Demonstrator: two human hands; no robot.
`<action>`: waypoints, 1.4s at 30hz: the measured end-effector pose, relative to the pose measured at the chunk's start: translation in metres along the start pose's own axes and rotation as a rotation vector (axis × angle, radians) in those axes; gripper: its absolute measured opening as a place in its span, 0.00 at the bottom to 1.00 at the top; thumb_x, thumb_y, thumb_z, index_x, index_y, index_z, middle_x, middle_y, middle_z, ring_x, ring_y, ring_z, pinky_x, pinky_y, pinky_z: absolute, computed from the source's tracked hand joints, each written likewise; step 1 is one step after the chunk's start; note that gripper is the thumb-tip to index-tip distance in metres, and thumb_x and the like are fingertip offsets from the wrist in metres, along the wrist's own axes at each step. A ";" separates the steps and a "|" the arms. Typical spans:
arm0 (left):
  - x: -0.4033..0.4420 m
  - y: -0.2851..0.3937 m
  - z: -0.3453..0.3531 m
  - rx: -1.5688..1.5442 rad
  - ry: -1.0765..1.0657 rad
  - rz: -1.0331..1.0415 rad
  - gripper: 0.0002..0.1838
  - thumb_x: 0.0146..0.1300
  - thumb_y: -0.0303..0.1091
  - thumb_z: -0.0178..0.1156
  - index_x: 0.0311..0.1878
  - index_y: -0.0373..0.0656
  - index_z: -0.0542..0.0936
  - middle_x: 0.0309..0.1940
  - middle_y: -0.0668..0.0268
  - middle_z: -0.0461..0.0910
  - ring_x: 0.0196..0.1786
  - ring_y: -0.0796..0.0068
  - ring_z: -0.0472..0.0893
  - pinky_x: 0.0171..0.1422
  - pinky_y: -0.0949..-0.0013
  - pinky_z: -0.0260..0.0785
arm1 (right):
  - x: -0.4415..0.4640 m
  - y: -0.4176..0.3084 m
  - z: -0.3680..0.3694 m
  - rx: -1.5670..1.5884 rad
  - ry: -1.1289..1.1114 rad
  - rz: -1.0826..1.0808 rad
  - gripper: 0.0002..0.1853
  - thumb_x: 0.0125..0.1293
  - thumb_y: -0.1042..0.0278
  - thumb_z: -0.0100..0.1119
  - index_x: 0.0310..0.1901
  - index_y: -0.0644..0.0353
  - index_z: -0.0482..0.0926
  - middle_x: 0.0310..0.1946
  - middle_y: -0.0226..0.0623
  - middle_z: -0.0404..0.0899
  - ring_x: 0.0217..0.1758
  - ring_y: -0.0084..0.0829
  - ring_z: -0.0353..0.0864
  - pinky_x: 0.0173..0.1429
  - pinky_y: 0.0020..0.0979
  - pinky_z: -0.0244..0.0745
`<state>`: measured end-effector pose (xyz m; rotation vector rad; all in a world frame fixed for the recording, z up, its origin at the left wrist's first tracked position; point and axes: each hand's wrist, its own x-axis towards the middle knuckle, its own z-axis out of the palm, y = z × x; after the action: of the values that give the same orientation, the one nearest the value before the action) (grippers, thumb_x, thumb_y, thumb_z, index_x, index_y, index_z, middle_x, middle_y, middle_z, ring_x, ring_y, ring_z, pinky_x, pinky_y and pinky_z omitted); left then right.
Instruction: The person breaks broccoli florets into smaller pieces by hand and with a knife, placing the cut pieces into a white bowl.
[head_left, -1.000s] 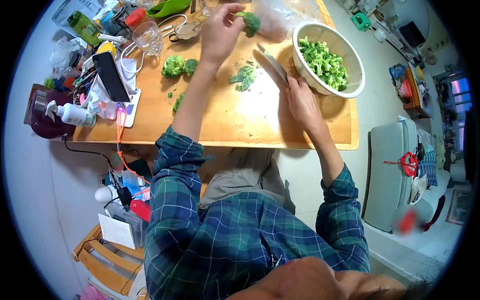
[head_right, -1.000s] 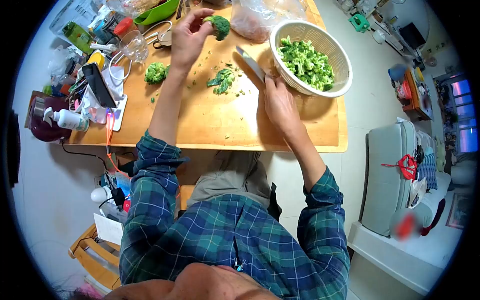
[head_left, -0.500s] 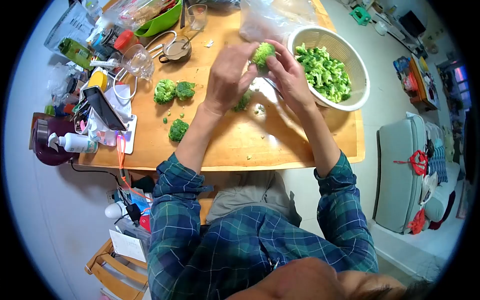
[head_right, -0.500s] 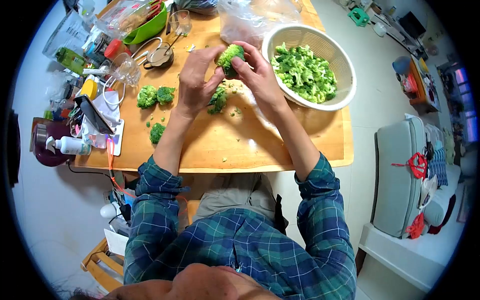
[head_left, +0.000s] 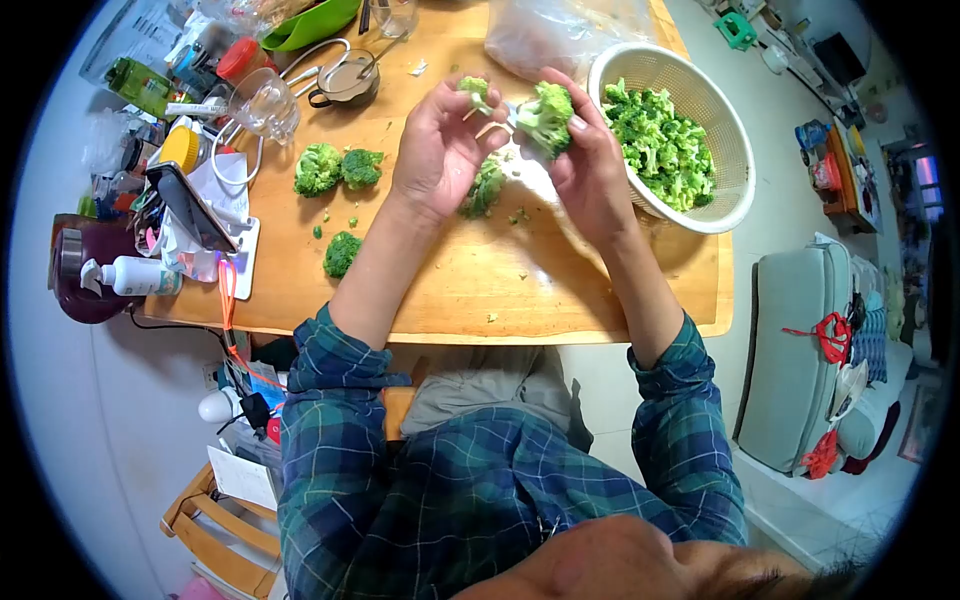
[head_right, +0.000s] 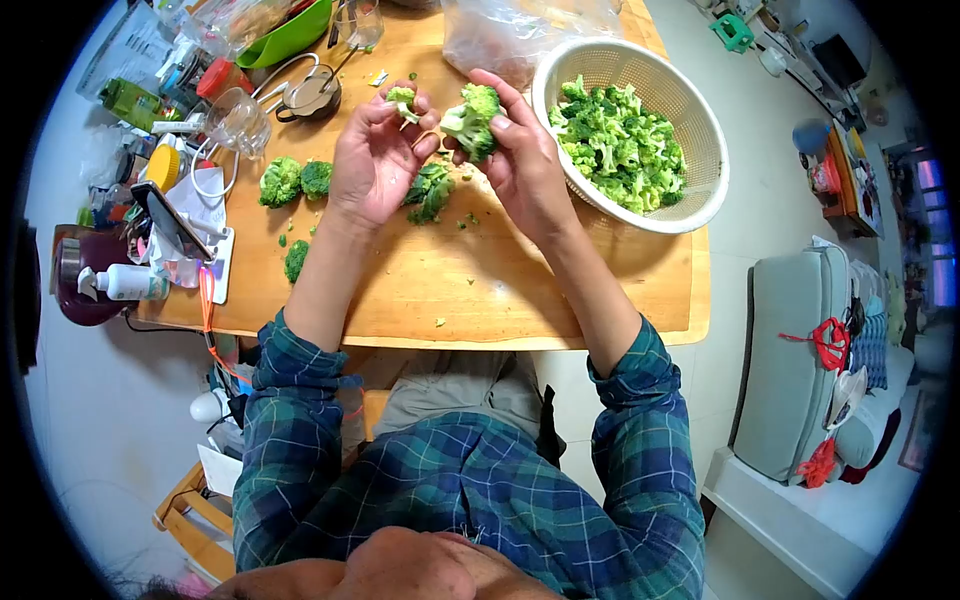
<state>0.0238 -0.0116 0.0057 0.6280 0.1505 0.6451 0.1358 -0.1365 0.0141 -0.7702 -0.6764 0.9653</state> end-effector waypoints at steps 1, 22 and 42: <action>-0.001 0.004 -0.001 -0.088 -0.095 -0.071 0.15 0.64 0.37 0.50 0.48 0.37 0.72 0.37 0.63 0.72 0.35 0.76 0.71 0.37 0.74 0.67 | 0.000 0.000 -0.001 0.062 -0.041 -0.004 0.26 0.70 0.60 0.43 0.67 0.61 0.58 0.52 0.38 0.71 0.51 0.26 0.74 0.55 0.30 0.72; -0.002 0.020 -0.003 1.000 -0.055 -0.131 0.16 0.63 0.44 0.62 0.39 0.38 0.79 0.24 0.76 0.74 0.30 0.87 0.73 0.34 0.81 0.65 | -0.001 0.014 -0.004 -0.287 -0.054 0.006 0.26 0.68 0.59 0.56 0.62 0.65 0.66 0.49 0.37 0.74 0.52 0.26 0.74 0.58 0.29 0.72; -0.007 -0.001 0.003 1.533 -0.345 0.573 0.15 0.57 0.26 0.62 0.47 0.41 0.72 0.29 0.62 0.78 0.29 0.71 0.78 0.33 0.70 0.71 | -0.002 0.021 -0.004 -0.152 -0.002 0.071 0.22 0.73 0.49 0.44 0.56 0.60 0.66 0.48 0.30 0.72 0.52 0.21 0.71 0.59 0.26 0.65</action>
<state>0.0199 -0.0182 0.0069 2.3049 0.1205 0.8930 0.1286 -0.1323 -0.0056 -0.9329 -0.7344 0.9874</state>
